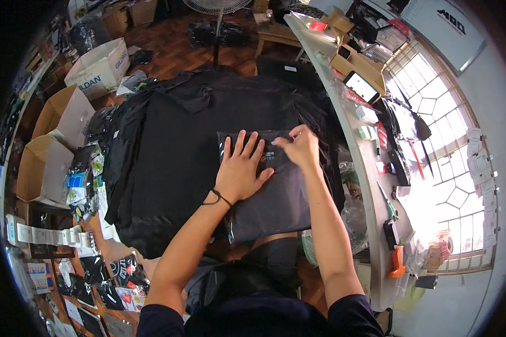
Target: The person removes a dark t-shirt from a clear plastic bag, folds it neatly on a table, and places it back into a plastic bag. The person then smooths the bag and sets it aside.
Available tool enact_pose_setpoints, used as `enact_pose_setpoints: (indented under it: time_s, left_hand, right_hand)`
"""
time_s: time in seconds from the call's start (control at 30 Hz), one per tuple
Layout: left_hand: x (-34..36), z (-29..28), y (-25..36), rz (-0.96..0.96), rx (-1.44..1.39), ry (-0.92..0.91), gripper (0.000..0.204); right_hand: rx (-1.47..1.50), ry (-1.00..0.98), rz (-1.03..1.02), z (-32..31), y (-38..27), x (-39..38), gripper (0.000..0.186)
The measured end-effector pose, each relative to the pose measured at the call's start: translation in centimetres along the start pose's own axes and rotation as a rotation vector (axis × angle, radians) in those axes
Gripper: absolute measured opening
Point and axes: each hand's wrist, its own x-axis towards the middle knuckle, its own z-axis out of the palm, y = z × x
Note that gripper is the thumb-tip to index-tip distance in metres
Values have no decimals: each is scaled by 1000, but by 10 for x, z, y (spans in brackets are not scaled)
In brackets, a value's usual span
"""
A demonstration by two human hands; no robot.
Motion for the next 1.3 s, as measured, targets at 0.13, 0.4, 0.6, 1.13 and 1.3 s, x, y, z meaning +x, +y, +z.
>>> enact_pose_setpoints:
  time_s: [0.13, 0.4, 0.6, 1.13, 1.3]
  left_hand:
    - [2, -29, -25, -74, -339, 434, 51]
    - [-40, -96, 22, -504, -8, -214, 65]
    - [-62, -42, 25, -454, -367, 146, 44]
    - [-79, -81, 15, -572, -1769, -123, 38]
    - [-13, -196, -108, -399, -1794, 615, 23]
  right_hand:
    - [223, 180, 56, -25, 30, -6, 33]
    - [140, -186, 60, -66, 50, -94, 49]
    - [444, 81, -8, -69, 89, -135, 49]
    - [861, -363, 149, -160, 103, -156, 54]
    - [609, -78, -42, -191, 91, -173, 32]
